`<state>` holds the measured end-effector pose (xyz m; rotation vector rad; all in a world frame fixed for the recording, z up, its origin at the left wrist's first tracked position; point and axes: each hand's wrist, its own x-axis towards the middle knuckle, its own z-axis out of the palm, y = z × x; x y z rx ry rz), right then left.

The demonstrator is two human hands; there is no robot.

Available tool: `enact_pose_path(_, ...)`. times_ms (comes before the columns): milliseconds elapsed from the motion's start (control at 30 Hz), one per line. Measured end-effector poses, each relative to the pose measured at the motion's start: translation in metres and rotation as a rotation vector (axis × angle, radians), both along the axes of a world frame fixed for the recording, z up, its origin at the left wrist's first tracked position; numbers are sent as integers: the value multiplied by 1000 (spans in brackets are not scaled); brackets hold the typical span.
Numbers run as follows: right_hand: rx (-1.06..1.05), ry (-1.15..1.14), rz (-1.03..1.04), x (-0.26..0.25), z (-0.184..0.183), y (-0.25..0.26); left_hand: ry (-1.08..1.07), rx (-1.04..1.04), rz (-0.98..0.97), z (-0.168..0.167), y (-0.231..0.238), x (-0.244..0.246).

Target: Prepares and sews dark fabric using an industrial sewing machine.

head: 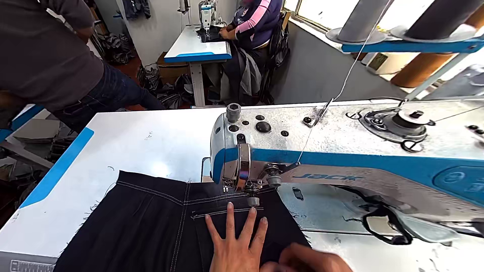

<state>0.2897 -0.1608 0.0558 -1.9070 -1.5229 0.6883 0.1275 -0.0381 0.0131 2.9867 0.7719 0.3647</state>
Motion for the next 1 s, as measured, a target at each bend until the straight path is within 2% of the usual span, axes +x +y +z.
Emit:
enact_pose_path(67, 173, -122, -44, 14, -4, 26, 0, -23, 5, 0, 1, -1)
enact_pose_path(133, 336, -339, -134, 22, -22, 61, -21, -21, 0, -1, 2, 1)
enact_pose_path(200, 376, -458, -177, 23, -33, 85, -33, -6, 5, -3, 2, 0)
enact_pose_path(267, 370, -480, -186, 22, -35, 94, -27, -4, 22, -3, 2, -1)
enact_pose_path(367, 345, -454, -184, 24, -37, 96, 8, -55, 57, 1, 2, -3)
enact_pose_path(600, 117, -323, -81, 37, -29, 101, 72, -126, 91, 9, 8, -4)
enact_pose_path(767, 223, -294, -208, 30, -34, 97, 96, -202, 86, 12, 9, -3)
enact_pose_path(900, 412, -459, -258, 9, -40, 85, 77, -170, 94, 12, 7, -4)
enact_pose_path(1000, 381, -573, -189, 1, -49, 61, 37, -155, 87, 11, 7, -3)
